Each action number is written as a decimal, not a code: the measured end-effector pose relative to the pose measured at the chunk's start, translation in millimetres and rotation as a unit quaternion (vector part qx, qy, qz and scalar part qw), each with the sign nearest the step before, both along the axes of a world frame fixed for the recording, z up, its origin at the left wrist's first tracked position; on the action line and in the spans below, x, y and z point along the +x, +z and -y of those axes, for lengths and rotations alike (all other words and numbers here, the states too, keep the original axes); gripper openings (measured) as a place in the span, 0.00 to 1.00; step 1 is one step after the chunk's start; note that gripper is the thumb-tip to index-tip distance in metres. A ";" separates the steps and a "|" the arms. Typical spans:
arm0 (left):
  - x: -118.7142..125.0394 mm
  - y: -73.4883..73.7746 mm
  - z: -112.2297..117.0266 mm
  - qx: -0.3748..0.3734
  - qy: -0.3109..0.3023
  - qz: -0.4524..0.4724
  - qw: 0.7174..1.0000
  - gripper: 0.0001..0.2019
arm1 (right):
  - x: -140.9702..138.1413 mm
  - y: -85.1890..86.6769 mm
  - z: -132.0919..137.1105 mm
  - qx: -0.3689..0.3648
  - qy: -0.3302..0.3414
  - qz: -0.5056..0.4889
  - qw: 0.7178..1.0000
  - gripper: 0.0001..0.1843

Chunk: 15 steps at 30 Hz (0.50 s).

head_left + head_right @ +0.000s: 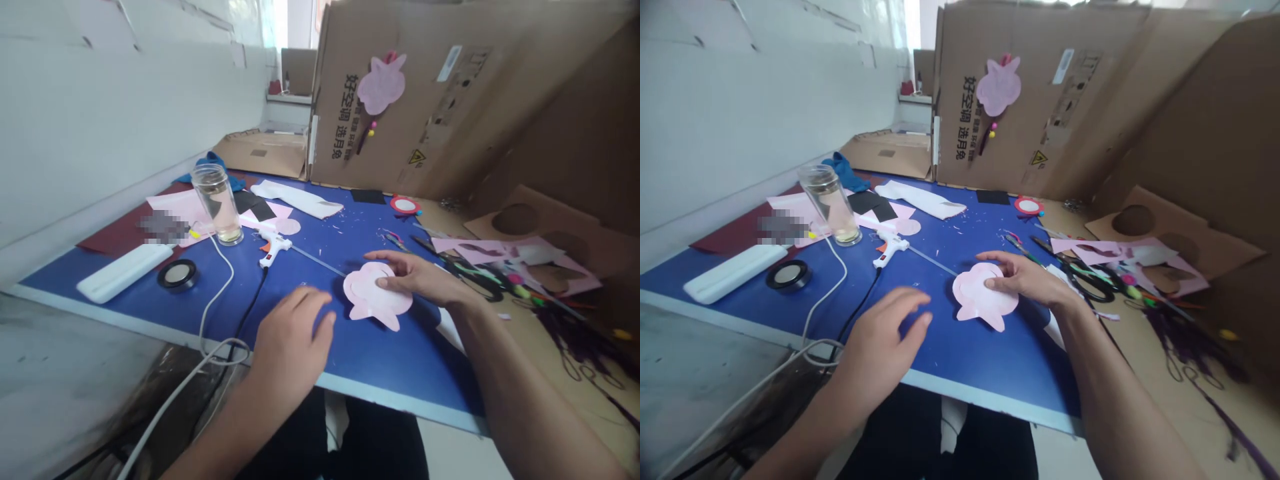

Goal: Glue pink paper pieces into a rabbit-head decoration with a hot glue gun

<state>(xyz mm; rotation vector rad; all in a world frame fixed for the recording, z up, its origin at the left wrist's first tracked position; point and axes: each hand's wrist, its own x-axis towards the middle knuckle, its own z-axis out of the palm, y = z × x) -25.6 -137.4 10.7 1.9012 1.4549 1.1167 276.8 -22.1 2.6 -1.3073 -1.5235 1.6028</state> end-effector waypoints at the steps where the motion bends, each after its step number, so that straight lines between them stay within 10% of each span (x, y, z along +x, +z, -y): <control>1: 4.0 1.5 -15.5 0.026 0.026 -0.040 0.999 0.10 | 0.7 -0.4 -0.6 0.001 -0.017 -0.006 1.000 0.42; 7: -23.4 9.1 -83.5 -0.043 0.184 -0.276 0.942 0.14 | 10.9 4.9 -16.3 0.027 -0.086 -0.020 0.996 0.43; 15: -50.3 -6.9 -117.1 -0.126 0.194 -0.362 0.903 0.16 | 17.6 -5.8 -78.9 0.082 -0.110 -0.008 0.991 0.40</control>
